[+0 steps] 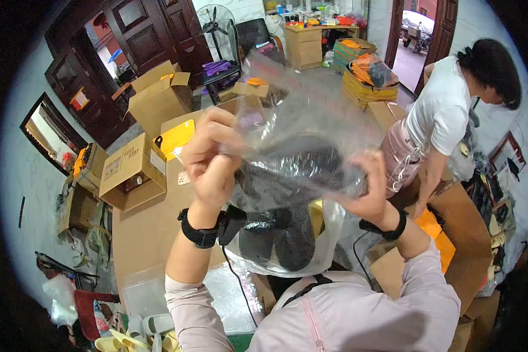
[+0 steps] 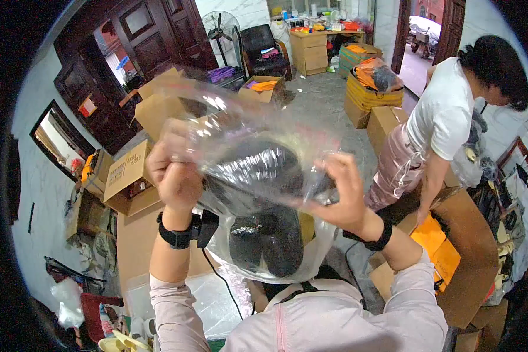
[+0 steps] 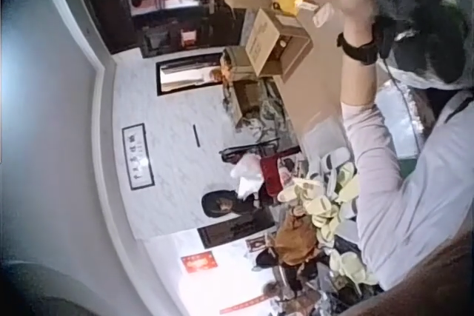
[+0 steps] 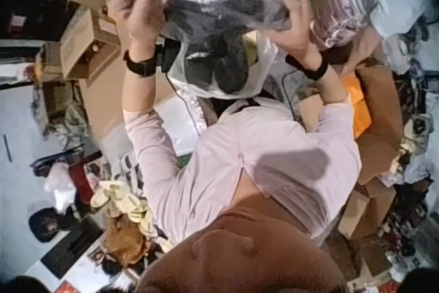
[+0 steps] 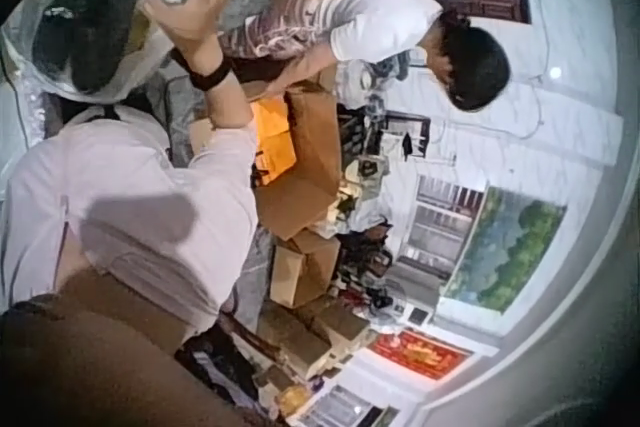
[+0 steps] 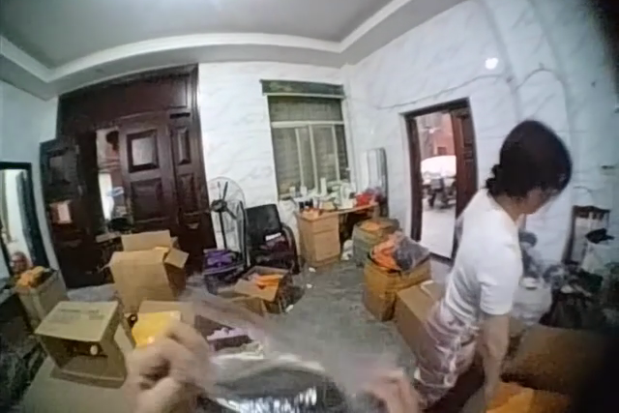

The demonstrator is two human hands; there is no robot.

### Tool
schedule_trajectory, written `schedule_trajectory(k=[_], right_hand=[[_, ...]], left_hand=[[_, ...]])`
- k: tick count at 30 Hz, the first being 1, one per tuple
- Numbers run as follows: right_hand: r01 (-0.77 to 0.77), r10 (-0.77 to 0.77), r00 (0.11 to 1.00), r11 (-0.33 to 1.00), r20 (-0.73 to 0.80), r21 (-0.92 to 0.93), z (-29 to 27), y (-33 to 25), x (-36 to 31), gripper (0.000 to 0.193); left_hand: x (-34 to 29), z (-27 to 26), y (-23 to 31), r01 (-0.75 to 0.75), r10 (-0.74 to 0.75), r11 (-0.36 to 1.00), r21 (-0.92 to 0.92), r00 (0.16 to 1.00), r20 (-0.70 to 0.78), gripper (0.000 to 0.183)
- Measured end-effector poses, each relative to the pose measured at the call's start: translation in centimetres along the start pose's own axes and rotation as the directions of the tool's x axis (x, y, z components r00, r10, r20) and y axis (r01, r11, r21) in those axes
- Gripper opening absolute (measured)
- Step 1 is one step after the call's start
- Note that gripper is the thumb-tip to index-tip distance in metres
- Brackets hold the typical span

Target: The recorder picks up various colors of slippers (yellow, black, white, pink) from a table and places them into plastic bags, then places the bagged slippers into a large white sack.

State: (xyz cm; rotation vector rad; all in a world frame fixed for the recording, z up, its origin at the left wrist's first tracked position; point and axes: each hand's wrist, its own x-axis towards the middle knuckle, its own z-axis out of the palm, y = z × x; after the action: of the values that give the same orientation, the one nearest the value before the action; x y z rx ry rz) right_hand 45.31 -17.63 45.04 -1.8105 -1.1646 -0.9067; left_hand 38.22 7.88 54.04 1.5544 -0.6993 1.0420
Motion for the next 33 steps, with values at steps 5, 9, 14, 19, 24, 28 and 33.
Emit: schedule_trajectory(k=[5, 9, 14, 19, 24, 28, 33], right_hand=[[0.158, -0.152, 0.986, 0.982, 0.068, -0.104, -0.8, 2.5, -3.0, 0.083], [0.264, -0.267, 0.819, 0.961, 0.508, 0.080, -1.6, 1.3, 1.4, 0.093], [0.116, -0.307, 0.629, 0.946, 0.715, 0.304, 1.1, -0.5, 1.3, 0.087], [0.230, -0.377, 0.632, 0.925, 0.677, 0.301, 1.1, -0.9, 0.7, 0.044], [0.324, -0.370, 0.744, 0.928, 0.556, 0.184, 0.3, -1.5, -0.5, 0.039], [0.438, -0.427, 0.691, 0.889, 0.583, 0.131, 2.0, -3.6, -3.8, 0.030], [0.439, -0.378, 0.671, 0.896, 0.638, 0.069, 4.3, -5.7, -6.2, 0.030]], left_hand=[[-5.6, -0.5, -0.6, 0.342, -0.378, 0.926, 0.161, 0.842, 0.385, 0.004], [-7.6, 0.5, 1.9, 0.505, -0.447, 0.859, 0.078, 0.668, 0.595, 0.005], [-9.2, 1.6, 2.7, 0.487, -0.421, 0.872, 0.055, 0.687, 0.593, 0.003], [-11.5, -0.1, 4.3, 0.522, -0.478, 0.853, 0.020, 0.764, 0.433, 0.034], [-15.8, -5.6, 0.5, 0.567, -0.474, 0.464, 0.680, 0.808, -0.351, 0.056], [-21.9, -9.4, -2.3, 0.595, -0.757, -0.246, 0.765, 0.375, -0.535, 0.058], [-26.3, -9.6, -3.0, 0.963, -0.909, 0.011, 0.268, 0.121, -0.398, 0.022]])
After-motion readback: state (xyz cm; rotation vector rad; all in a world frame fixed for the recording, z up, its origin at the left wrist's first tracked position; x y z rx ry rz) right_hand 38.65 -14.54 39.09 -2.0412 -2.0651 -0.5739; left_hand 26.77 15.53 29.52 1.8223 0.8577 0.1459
